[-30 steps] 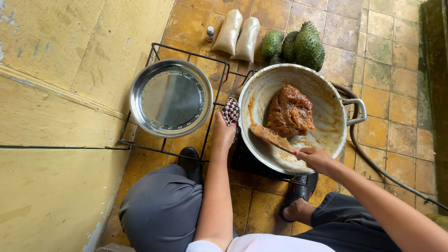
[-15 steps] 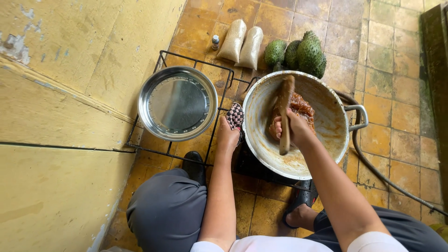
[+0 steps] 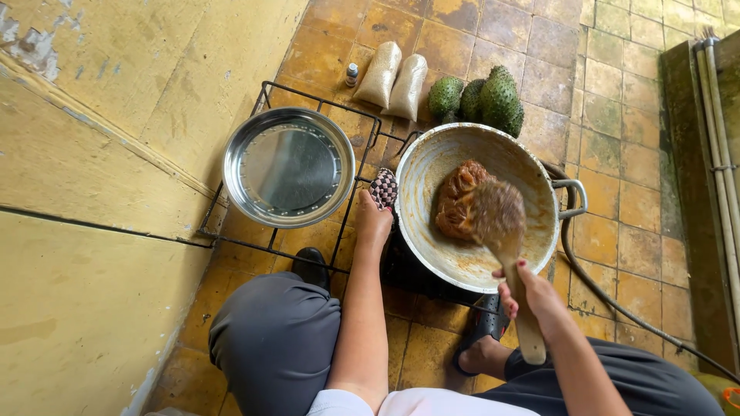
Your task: Stirring a thick brown paste in a large pot using a wooden paddle
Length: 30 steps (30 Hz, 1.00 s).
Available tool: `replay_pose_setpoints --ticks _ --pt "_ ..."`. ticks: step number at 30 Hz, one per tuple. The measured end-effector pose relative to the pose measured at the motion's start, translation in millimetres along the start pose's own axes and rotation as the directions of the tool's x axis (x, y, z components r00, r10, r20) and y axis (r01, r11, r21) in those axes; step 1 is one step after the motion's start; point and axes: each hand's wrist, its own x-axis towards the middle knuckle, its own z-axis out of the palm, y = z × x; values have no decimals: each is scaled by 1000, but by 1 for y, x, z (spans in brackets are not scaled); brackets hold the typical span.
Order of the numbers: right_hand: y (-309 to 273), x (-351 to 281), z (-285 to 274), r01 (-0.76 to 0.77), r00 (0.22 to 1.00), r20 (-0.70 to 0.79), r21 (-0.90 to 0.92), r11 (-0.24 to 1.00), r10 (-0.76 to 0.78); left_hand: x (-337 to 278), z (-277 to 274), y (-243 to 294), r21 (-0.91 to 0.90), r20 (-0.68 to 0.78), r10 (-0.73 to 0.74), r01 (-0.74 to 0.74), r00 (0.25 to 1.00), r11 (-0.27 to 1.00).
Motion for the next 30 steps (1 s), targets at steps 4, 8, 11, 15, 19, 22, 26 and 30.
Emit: replay_pose_setpoints --ticks 4,8,11,15,19,22,26,30 --pt "-38 14 13 283 959 -27 -10 959 -283 -5 -5 5 17 16 10 -11 1000 1000" --pt "-7 90 0 261 958 -75 -175 949 -277 -16 -13 12 -2 32 6 -6 999 1000" --pt "3 76 -23 128 973 -149 -282 951 -175 -13 -11 13 -6 48 9 -9 999 1000" --pt "-38 3 -45 -59 974 -217 -514 856 -63 -2 -3 1 8 51 -13 13 999 1000" --pt "-62 1 -49 -23 960 -243 -559 829 -138 -8 -4 2 1 42 -18 18 999 1000" --pt "-69 27 -35 113 941 -198 -580 807 -274 -8 -7 7 1 41 -10 10 999 1000" --pt "-71 3 -11 -33 982 -171 -577 816 -80 -8 -7 6 8 64 -3 2 998 1000" --pt "-95 -28 -45 -237 971 -183 -744 625 152 -14 -15 25 -54 96 -74 79 993 995"
